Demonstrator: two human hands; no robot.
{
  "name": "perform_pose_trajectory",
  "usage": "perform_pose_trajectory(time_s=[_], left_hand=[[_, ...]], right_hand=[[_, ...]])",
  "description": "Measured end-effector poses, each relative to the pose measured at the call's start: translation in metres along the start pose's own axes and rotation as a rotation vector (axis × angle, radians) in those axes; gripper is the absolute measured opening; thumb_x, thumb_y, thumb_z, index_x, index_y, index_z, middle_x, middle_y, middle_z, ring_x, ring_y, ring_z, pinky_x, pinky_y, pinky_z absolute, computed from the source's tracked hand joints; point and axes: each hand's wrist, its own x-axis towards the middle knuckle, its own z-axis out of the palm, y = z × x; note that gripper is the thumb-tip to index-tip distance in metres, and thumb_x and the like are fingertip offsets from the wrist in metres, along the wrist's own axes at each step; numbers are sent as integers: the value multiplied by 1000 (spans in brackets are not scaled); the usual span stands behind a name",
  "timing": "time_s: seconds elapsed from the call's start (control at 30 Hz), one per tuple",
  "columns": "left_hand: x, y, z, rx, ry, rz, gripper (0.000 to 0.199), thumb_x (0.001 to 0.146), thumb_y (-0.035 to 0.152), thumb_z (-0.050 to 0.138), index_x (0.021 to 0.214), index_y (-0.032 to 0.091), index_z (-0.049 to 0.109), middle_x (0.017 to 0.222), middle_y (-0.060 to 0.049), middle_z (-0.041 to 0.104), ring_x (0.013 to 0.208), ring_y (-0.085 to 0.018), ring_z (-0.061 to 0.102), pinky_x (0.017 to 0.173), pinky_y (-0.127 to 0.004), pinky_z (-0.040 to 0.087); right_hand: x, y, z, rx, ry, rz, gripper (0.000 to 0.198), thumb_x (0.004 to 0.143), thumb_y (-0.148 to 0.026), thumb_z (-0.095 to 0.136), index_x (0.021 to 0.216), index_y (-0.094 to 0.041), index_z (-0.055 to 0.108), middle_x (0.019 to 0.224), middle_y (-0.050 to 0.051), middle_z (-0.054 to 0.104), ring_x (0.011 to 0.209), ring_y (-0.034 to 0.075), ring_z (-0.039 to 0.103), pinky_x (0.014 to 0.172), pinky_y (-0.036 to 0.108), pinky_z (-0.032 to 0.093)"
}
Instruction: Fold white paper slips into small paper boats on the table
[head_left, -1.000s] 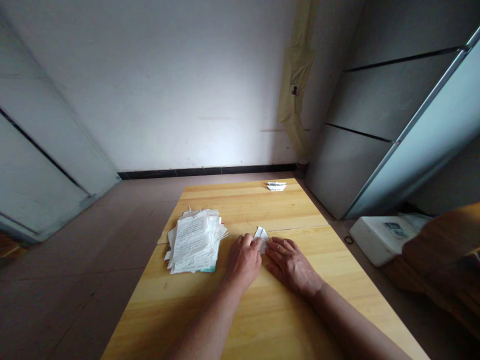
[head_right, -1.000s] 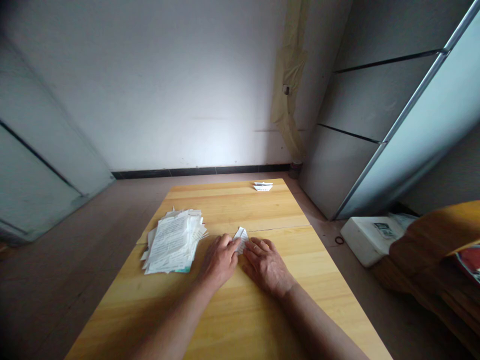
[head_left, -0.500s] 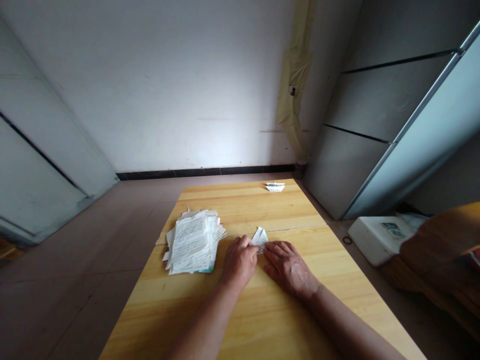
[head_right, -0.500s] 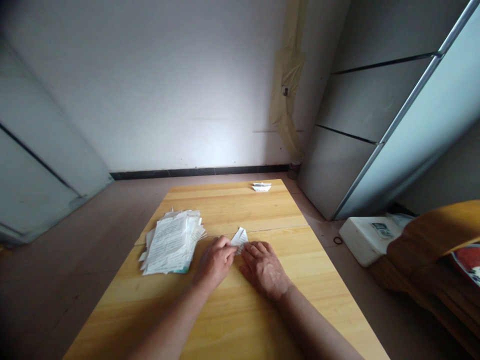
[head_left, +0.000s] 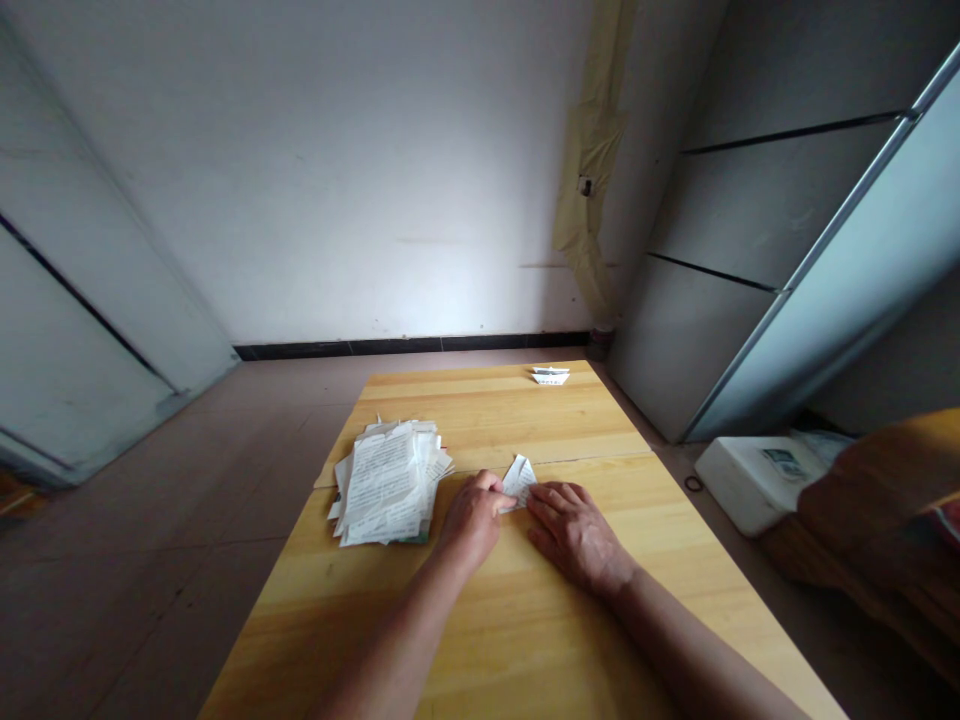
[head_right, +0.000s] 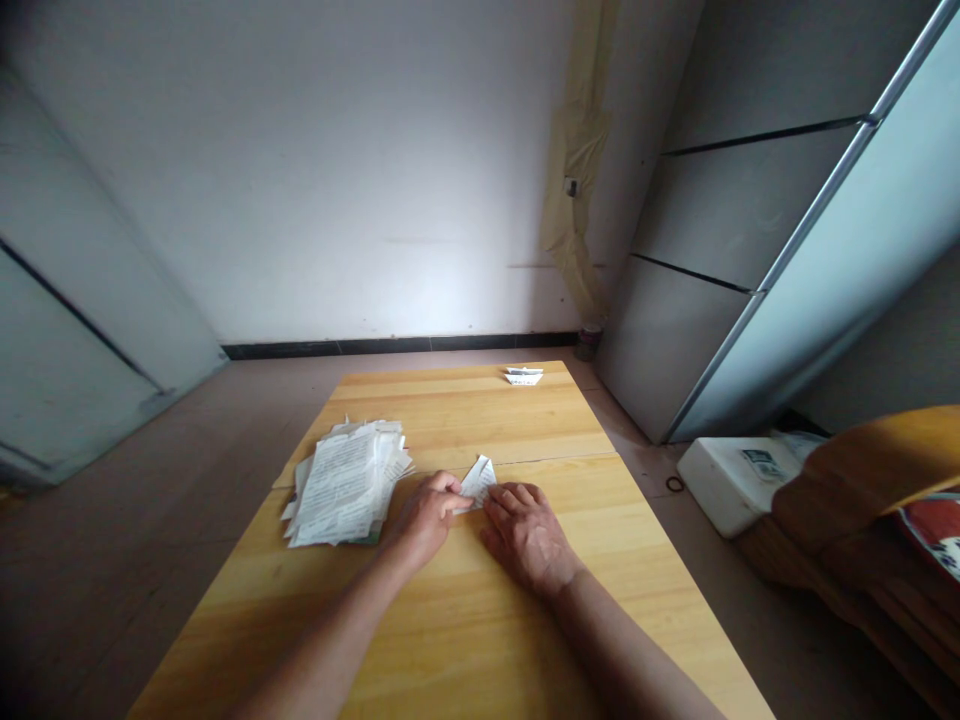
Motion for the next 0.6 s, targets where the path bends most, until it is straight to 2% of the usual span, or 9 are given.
perform_pose_trajectory(time_s=[0.13, 0.23, 0.33, 0.4, 0.47, 0.6], left_hand=[[-12, 8, -9, 142, -37, 34, 37, 84, 5, 45, 100, 26, 70, 110, -4, 63, 103, -18, 52, 89, -30, 44], [-24, 10, -12, 233, -51, 53, 39, 85, 5, 42, 108, 24, 67, 117, -6, 61, 104, -21, 52, 90, -34, 45], [-34, 14, -11, 293, -26, 40, 38, 84, 5, 41, 107, 21, 67, 118, -8, 61, 103, -24, 53, 89, -38, 46], [-36, 19, -9, 292, 7, 49, 36, 84, 5, 41, 105, 20, 67, 118, -8, 62, 104, -24, 53, 90, -39, 45], [-34, 25, -6, 248, 39, 81, 37, 84, 6, 43, 111, 20, 63, 116, -7, 63, 103, -23, 54, 92, -38, 45], [-21, 31, 0, 199, 55, 123, 40, 84, 5, 40, 115, 18, 60, 121, -7, 61, 110, -21, 53, 99, -36, 44]], right_hand=[[0, 0, 0, -4, 9, -9, 24, 89, -28, 53, 110, -20, 64, 116, 10, 64, 106, 23, 56, 91, 40, 43], [1, 0, 0, -9, 5, -10, 24, 89, -28, 54, 109, -20, 64, 117, 10, 64, 105, 24, 57, 91, 40, 44], [1, -1, 1, -4, 0, -2, 24, 88, -28, 55, 109, -19, 64, 117, 9, 64, 106, 24, 56, 91, 41, 43], [0, -1, 2, 0, 3, 0, 25, 88, -29, 56, 109, -18, 64, 117, 10, 64, 106, 25, 55, 92, 42, 42], [0, -1, 2, 3, 8, -4, 26, 88, -29, 56, 110, -18, 63, 117, 10, 64, 106, 24, 55, 92, 42, 42], [1, -2, 1, 23, 22, -12, 25, 90, -27, 53, 112, -19, 63, 115, 10, 64, 106, 24, 55, 91, 41, 42]])
